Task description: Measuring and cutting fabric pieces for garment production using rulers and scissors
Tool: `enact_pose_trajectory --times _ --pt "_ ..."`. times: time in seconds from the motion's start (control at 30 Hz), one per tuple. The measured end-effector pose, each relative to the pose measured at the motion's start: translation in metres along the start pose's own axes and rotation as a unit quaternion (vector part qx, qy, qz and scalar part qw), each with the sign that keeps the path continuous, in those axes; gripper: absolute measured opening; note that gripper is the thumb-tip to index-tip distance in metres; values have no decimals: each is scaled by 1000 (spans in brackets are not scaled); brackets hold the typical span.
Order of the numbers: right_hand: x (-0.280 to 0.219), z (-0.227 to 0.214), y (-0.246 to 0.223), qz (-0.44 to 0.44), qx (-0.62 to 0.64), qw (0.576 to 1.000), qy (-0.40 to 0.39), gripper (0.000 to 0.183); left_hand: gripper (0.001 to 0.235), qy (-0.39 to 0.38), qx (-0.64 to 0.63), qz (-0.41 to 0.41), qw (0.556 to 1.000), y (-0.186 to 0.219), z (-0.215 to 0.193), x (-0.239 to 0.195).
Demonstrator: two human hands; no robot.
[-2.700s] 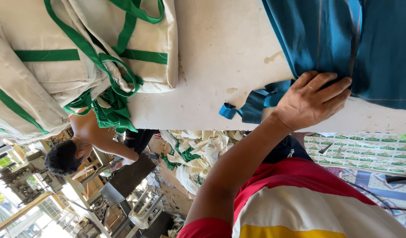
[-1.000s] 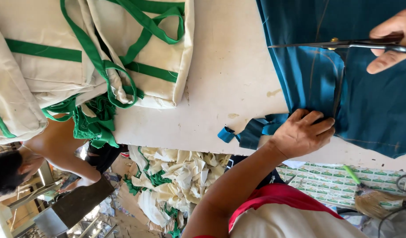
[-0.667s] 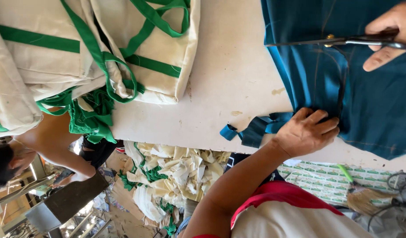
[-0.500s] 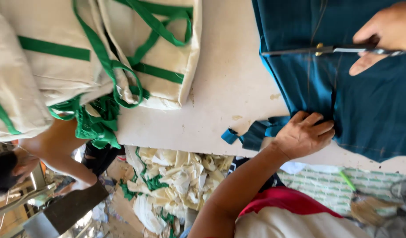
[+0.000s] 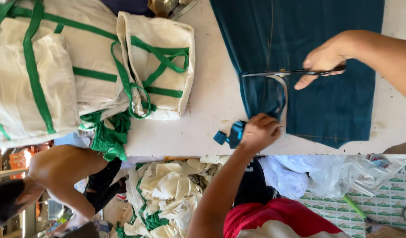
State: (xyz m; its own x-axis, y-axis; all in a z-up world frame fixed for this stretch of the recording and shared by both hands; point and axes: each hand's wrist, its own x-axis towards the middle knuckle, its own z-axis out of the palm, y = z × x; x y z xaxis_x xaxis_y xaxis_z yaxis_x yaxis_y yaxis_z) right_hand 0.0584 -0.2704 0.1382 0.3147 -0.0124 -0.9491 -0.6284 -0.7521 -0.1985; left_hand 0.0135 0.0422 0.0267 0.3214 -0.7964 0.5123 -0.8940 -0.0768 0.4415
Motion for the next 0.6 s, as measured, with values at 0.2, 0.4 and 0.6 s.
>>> enact_pose_trajectory --times 0.2,0.4,0.6 --pt "-21 25 34 -11 98 995 -3 47 4 21 -7 -59 998 -15 -53 -46" --pt "7 26 -14 -88 102 991 7 45 5 12 -33 -76 996 -17 -53 -46" --pt "10 30 -57 -165 34 980 110 53 9 51 20 -52 997 -36 -22 -68"
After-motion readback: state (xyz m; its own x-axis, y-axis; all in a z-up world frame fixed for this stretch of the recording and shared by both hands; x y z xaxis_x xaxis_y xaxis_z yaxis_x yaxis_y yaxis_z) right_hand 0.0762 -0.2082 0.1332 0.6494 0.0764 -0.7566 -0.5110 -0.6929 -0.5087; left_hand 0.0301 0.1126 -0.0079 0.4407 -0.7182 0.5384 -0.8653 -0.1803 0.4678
